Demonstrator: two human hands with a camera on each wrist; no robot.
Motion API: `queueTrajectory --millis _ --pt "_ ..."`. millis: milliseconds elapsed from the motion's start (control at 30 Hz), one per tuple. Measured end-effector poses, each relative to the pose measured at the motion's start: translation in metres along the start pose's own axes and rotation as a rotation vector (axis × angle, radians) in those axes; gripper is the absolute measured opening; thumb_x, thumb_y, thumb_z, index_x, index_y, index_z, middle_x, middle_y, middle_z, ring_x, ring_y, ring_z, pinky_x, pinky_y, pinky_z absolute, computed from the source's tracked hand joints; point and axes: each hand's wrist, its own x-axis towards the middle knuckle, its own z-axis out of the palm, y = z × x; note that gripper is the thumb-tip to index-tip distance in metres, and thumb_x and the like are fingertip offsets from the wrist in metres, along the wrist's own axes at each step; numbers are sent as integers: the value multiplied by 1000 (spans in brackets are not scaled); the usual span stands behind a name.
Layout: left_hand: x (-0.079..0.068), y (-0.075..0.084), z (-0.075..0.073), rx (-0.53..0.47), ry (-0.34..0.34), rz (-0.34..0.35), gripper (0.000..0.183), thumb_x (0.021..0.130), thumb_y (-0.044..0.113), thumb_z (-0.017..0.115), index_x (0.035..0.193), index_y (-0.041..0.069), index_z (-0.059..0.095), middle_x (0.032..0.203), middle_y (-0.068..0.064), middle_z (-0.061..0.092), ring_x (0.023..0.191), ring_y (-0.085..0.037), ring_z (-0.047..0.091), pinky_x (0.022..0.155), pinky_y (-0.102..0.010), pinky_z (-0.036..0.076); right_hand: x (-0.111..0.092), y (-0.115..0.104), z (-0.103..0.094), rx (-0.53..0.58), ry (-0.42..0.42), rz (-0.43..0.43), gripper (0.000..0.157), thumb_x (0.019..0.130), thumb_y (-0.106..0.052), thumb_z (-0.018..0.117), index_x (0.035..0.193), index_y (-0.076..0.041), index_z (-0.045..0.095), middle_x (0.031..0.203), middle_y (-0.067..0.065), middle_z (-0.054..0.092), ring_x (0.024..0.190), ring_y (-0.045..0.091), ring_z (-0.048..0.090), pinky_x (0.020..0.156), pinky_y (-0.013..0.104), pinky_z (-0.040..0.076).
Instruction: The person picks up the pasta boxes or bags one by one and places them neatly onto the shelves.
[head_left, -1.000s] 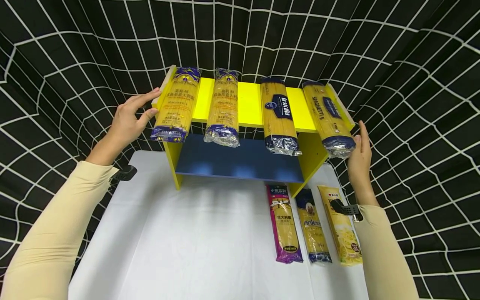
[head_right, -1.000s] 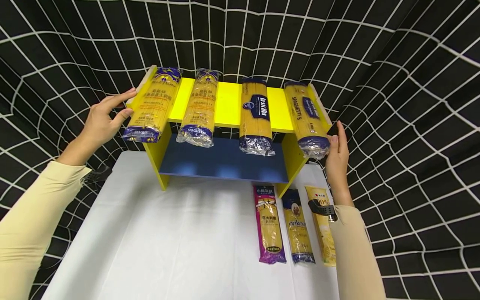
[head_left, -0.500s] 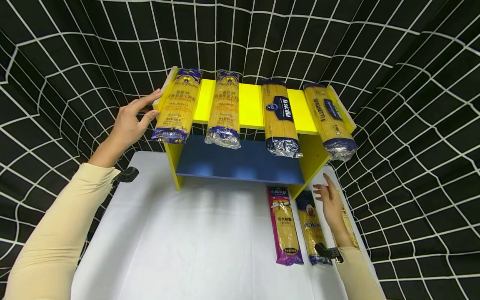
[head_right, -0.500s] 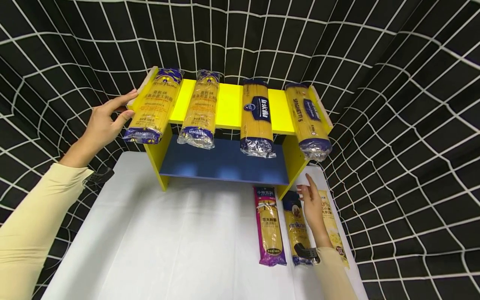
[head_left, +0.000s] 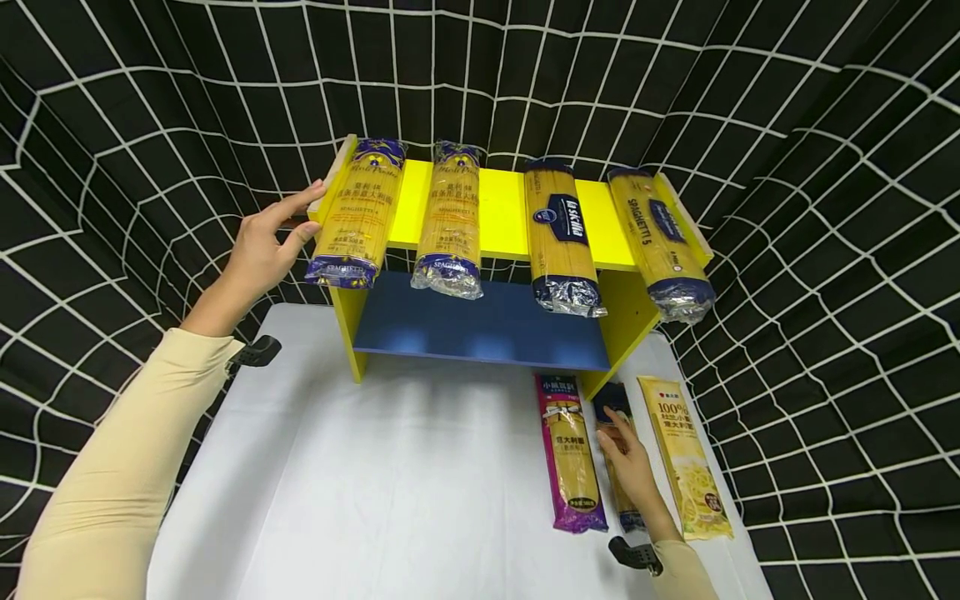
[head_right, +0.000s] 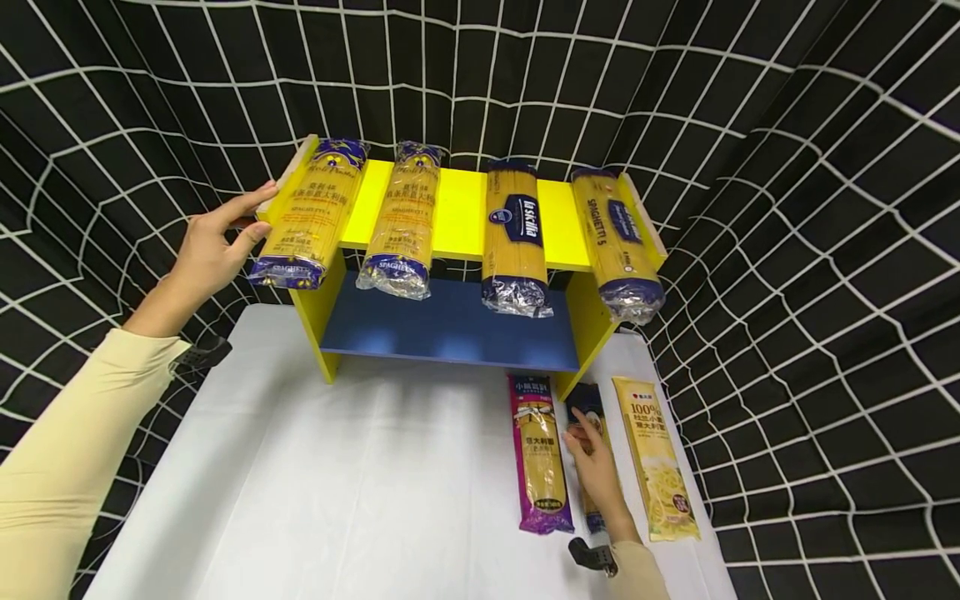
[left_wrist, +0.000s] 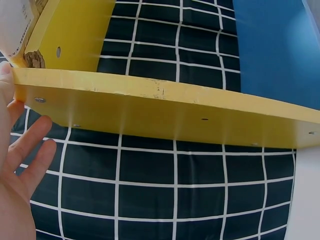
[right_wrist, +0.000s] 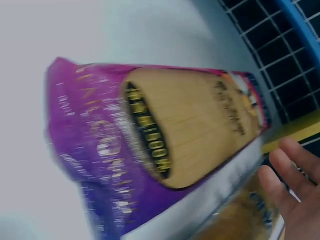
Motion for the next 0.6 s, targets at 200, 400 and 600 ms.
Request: queueTrajectory --millis 200,400,600 --pt "-1 0 0 -8 5 -1 54 97 21 61 147 37 46 155 5 45 119 -30 62 95 -11 44 -11 12 14 -78 -19 20 57 99 -32 60 151 -17 42 124 18 64 99 0 56 83 20 51" --pt "-1 1 0 -14 7 3 54 97 21 61 147 37 46 155 6 45 118 -31 62 91 -3 37 -18 15 22 -104 -48 63 62 96 -35 66 151 -17 43 122 17 65 104 22 62 83 27 51" --pt "0 1 0 -14 2 1 53 98 22 60 147 37 45 155 8 44 118 -31 63 91 -3 38 -17 16 27 -151 -69 82 66 92 -36 70 150 -18 43 116 15 66 100 21 61 84 30 50"
